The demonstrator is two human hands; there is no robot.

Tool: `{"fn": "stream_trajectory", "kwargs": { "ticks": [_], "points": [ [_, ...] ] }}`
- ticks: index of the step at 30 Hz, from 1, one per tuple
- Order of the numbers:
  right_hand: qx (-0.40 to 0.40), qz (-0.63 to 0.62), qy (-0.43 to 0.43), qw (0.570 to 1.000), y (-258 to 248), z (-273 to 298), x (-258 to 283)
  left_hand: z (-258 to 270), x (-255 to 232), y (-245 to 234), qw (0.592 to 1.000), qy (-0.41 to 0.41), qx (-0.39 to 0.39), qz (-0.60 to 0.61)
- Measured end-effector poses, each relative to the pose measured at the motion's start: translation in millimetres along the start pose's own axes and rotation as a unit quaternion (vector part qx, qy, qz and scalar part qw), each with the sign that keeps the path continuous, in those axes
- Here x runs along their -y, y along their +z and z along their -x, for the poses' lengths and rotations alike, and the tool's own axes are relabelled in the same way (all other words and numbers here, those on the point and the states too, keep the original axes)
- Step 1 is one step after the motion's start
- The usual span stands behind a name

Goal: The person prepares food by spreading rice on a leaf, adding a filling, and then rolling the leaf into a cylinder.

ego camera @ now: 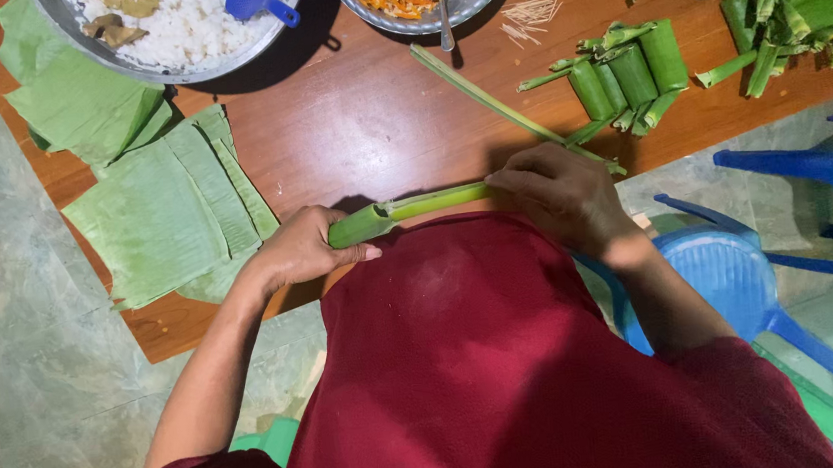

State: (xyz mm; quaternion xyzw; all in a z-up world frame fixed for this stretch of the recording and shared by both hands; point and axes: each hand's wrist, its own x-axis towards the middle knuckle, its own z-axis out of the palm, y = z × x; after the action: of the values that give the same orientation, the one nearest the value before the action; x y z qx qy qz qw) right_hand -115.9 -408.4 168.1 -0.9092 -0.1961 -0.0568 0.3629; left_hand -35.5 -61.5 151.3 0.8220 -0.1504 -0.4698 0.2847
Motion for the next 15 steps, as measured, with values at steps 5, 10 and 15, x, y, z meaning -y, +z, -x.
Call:
{"fn": "stream_trajectory", "kwargs": {
  "ticks": [5, 10, 15],
  "points": [
    [0.011, 0.001, 0.009, 1.0, -4, 1, 5, -4, -1, 3, 0.999, -0.012, 0.032, 0.003],
    [0.071, -0.029, 0.026, 0.997, -12, -4, -3, -2, -2, 3, 0.999, -0.026, 0.033, -0.029],
    [0.057, -0.048, 0.048, 0.996, -10, -3, -3, -3, 2, 4, 0.999, -0.017, 0.035, -0.009]
  ]
}}
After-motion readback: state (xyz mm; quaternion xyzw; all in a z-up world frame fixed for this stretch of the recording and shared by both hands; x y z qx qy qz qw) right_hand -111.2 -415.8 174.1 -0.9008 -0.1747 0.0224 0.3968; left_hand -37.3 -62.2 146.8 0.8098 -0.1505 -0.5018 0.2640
